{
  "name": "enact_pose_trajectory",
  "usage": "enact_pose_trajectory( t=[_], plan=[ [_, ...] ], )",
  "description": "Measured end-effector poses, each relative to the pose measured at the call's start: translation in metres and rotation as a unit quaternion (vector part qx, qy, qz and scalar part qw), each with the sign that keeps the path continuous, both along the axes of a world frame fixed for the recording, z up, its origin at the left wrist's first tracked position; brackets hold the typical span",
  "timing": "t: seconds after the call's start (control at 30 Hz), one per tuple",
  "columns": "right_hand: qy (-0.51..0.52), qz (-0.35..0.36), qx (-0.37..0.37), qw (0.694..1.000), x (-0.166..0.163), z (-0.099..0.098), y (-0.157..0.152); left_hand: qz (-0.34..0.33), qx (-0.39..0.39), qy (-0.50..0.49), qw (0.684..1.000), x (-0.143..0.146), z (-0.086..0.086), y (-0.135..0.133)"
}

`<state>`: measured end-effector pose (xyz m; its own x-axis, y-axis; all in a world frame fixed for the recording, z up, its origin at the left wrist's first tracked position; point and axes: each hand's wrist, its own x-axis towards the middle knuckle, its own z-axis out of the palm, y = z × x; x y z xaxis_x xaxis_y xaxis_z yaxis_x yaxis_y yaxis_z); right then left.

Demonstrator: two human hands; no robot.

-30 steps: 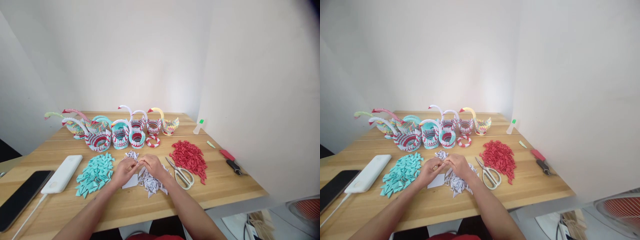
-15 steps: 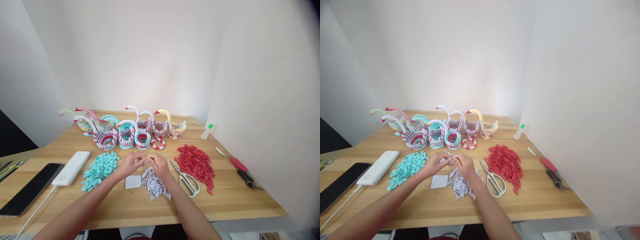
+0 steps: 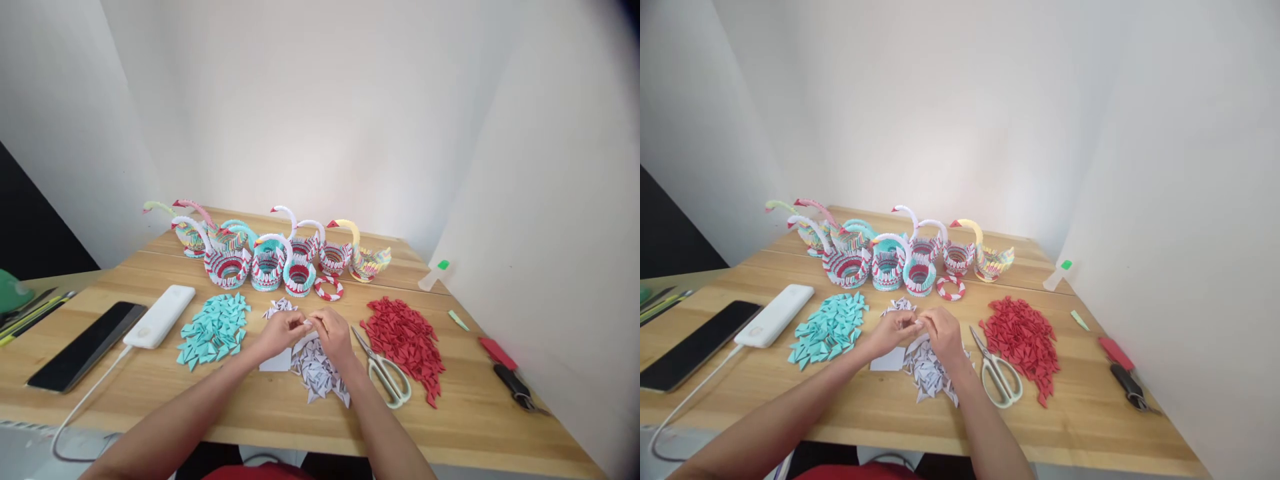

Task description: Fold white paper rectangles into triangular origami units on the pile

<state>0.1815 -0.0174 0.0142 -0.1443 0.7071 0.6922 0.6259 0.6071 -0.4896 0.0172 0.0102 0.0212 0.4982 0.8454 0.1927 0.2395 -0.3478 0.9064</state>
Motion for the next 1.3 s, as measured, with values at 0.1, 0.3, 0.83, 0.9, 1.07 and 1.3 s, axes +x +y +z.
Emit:
enact_pose_trajectory(
  t=[0.1, 0.3, 0.83, 0.9, 1.07, 1.3],
  plan=[
    [0.009, -0.034, -0.003, 0.999, -0.001, 0.002, -0.003, -0.088, -0.134, -0.119, 0.98, -0.004, 0.003, 0.001],
    [-0.017, -0.009, 0.0, 1.0, -0.007, 0.021, -0.004, -0.174, -0.304, -0.292, 0.89, -0.011, 0.003, 0.003],
    [-0.058, 0.029, 0.071, 0.995, -0.007, 0.025, 0.012, -0.053, -0.263, -0.338, 0.902, -0.015, 0.001, 0.012],
    [-0.058, 0.03, 0.072, 0.995, -0.006, 0.022, 0.011, -0.041, -0.264, -0.337, 0.903, -0.014, 0.001, 0.012],
    [-0.033, 0.021, 0.088, 0.995, -0.004, 0.014, 0.008, -0.019, -0.268, -0.339, 0.902, -0.012, -0.002, 0.014],
    [-0.045, 0.031, 0.071, 0.996, -0.002, 0.012, 0.003, -0.022, -0.243, -0.289, 0.926, -0.013, 0.0, 0.014]
  ],
)
